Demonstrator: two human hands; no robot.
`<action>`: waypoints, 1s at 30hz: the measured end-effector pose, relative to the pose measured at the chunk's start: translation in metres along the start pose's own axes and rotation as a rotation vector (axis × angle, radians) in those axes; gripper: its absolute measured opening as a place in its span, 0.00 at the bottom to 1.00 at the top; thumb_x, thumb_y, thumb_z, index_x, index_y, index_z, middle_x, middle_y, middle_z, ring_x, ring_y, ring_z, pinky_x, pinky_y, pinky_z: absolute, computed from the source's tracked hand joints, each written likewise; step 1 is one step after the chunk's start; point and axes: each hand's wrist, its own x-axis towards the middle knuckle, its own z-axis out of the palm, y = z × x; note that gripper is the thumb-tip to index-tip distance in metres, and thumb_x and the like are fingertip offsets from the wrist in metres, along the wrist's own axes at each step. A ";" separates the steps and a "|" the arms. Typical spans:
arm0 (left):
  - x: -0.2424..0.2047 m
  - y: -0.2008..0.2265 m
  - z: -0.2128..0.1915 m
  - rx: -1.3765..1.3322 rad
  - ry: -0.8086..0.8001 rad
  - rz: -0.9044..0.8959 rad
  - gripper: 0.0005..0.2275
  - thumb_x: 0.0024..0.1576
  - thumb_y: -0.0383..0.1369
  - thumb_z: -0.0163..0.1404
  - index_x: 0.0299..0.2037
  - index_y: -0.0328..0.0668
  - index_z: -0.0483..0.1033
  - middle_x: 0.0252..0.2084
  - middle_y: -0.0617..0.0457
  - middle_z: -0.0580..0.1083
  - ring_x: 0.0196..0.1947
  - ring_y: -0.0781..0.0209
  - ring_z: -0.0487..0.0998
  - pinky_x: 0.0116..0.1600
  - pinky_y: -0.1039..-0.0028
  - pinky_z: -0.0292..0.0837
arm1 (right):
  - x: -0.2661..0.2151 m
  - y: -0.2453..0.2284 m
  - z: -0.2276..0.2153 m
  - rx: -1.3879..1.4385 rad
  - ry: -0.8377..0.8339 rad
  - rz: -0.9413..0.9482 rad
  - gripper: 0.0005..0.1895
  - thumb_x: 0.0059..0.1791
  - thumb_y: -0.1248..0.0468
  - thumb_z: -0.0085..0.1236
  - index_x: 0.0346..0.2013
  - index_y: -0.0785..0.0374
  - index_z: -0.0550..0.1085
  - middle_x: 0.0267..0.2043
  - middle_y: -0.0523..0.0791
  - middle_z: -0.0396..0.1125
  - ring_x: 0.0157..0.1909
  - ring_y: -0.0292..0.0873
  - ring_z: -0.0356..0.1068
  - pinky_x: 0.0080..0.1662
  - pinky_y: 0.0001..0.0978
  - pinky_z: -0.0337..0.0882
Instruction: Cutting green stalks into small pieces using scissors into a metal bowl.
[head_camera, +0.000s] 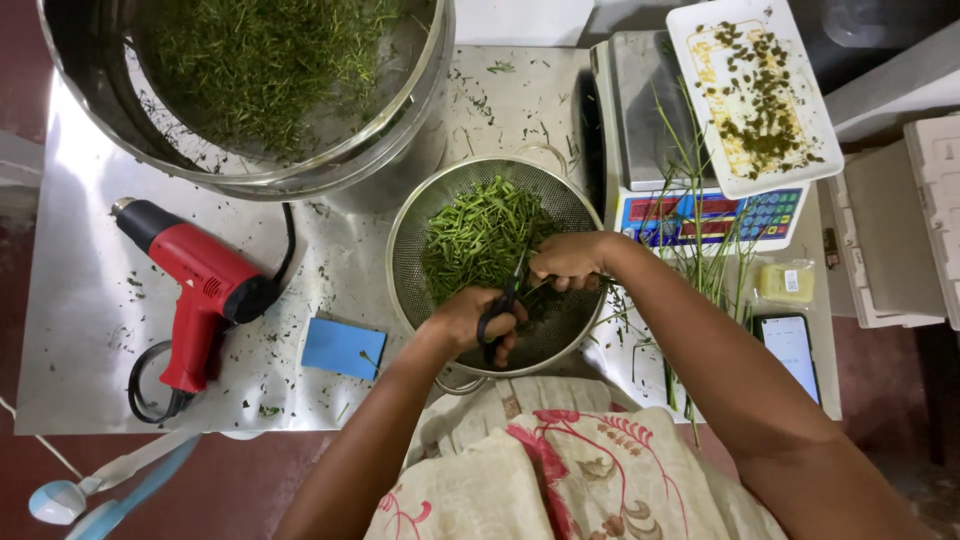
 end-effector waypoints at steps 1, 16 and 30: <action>0.001 0.000 0.001 0.003 -0.001 0.004 0.10 0.56 0.25 0.54 0.44 0.25 0.75 0.23 0.32 0.76 0.19 0.43 0.81 0.25 0.55 0.82 | -0.002 -0.002 -0.003 -0.002 0.003 -0.002 0.09 0.45 0.59 0.47 0.35 0.59 0.70 0.18 0.40 0.52 0.15 0.32 0.47 0.16 0.27 0.48; -0.050 0.087 0.063 0.337 0.417 0.033 0.32 0.40 0.41 0.73 0.57 0.46 0.77 0.30 0.49 0.83 0.31 0.60 0.86 0.44 0.72 0.81 | -0.074 0.013 0.082 0.798 0.159 -0.619 0.60 0.44 0.20 0.14 0.73 0.63 0.48 0.22 0.41 0.52 0.11 0.26 0.47 0.14 0.17 0.53; -0.032 0.121 0.120 0.504 0.367 0.231 0.32 0.45 0.34 0.70 0.62 0.49 0.74 0.41 0.43 0.80 0.39 0.56 0.80 0.46 0.71 0.77 | -0.108 0.008 0.124 0.660 0.800 -0.594 0.39 0.55 0.40 0.16 0.75 0.58 0.44 0.57 0.73 0.57 0.17 0.47 0.69 0.16 0.27 0.72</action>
